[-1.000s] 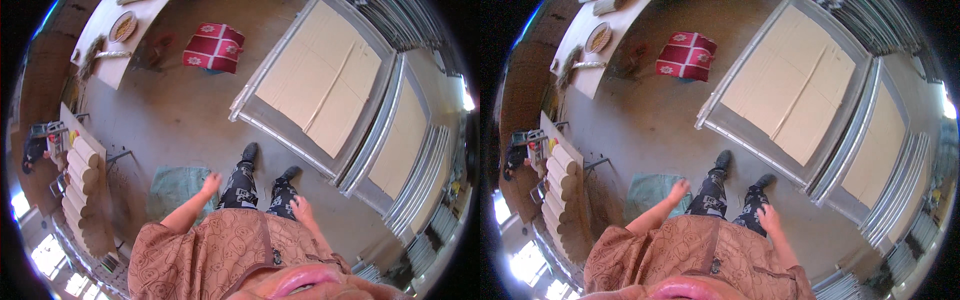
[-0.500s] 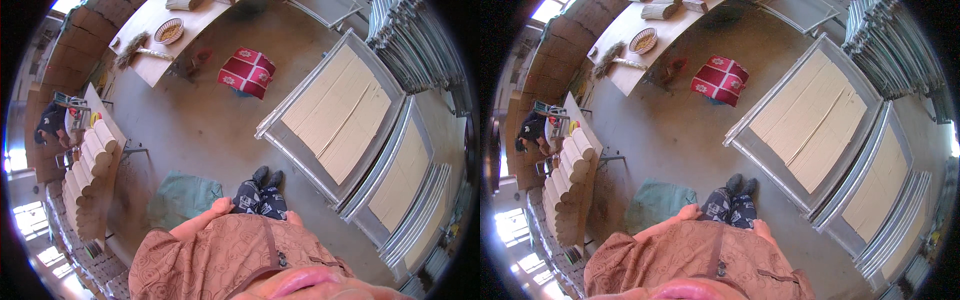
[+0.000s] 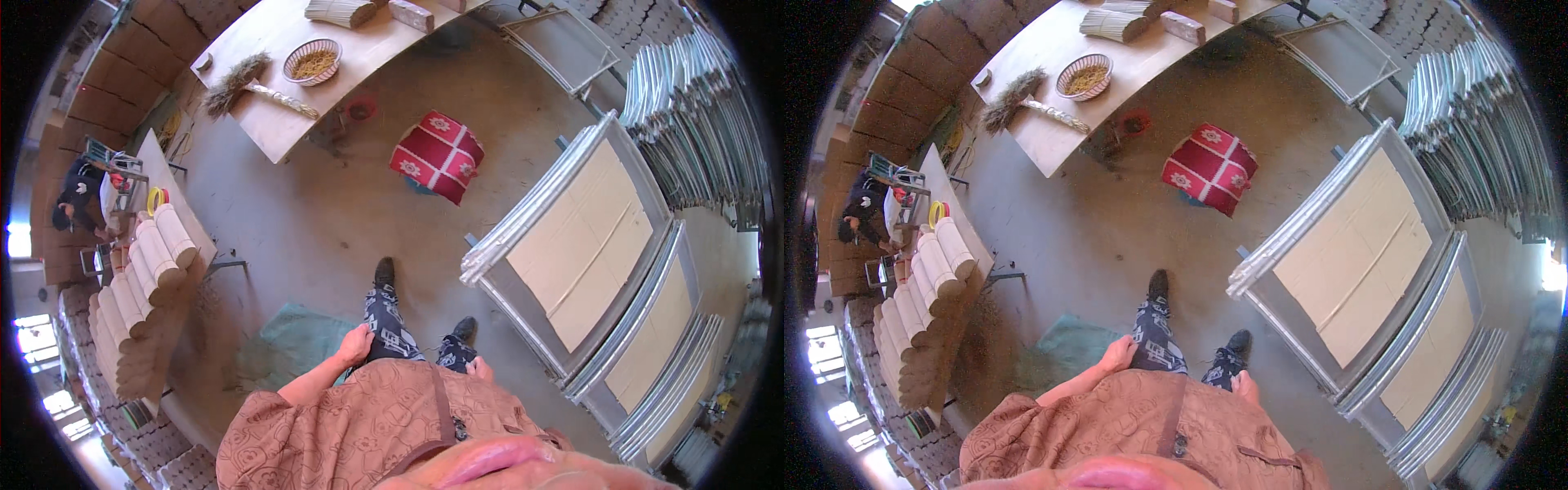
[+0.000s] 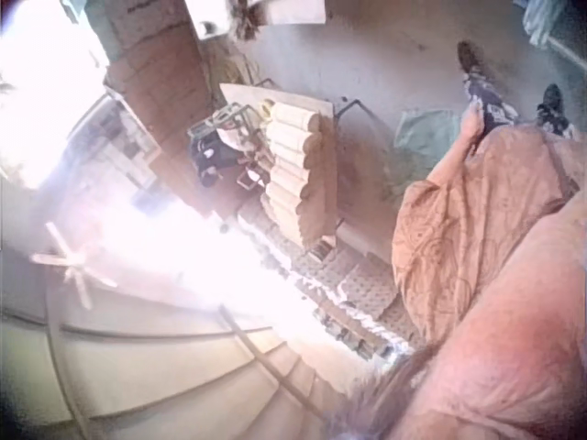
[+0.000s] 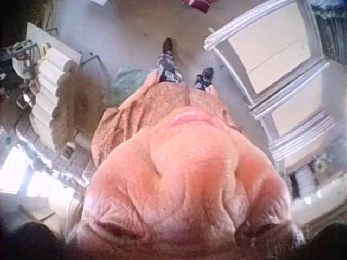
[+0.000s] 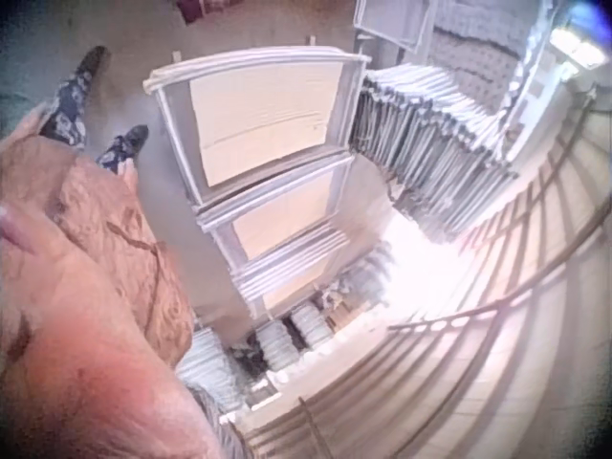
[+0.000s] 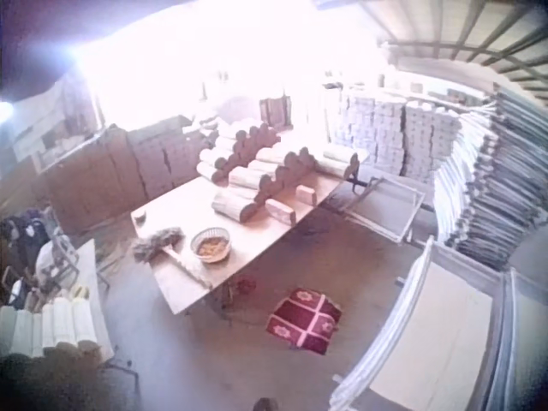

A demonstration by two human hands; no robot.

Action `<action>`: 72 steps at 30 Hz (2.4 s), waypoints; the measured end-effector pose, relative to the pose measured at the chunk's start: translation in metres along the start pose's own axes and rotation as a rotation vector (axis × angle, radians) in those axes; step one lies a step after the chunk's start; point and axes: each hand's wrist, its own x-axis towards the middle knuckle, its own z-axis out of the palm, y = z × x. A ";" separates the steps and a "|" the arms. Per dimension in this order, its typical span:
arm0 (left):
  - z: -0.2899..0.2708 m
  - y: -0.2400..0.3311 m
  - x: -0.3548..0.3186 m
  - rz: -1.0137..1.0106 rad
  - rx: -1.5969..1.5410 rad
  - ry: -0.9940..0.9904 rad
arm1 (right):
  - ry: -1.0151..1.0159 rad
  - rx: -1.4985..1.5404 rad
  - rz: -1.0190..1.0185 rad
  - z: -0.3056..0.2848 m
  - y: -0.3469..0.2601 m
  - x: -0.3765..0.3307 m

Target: The person stacks drying frames, gathers thin bamboo sticks from the mesh screens, arranges the bundles on a table, and secures them with rubber bands.

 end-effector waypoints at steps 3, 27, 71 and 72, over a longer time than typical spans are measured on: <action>-0.053 -0.007 0.025 -0.092 -0.202 -0.021 | 0.010 0.056 0.048 -0.004 -0.074 0.022; -0.245 0.034 0.108 -0.323 -0.387 -0.818 | -0.792 0.432 0.152 -0.183 -0.305 0.126; -0.380 0.418 0.493 -0.083 0.415 -1.118 | -0.682 0.983 0.297 -0.323 -0.280 0.357; -0.385 0.389 0.508 -0.066 0.300 -1.130 | -0.624 1.018 0.239 -0.339 -0.292 0.361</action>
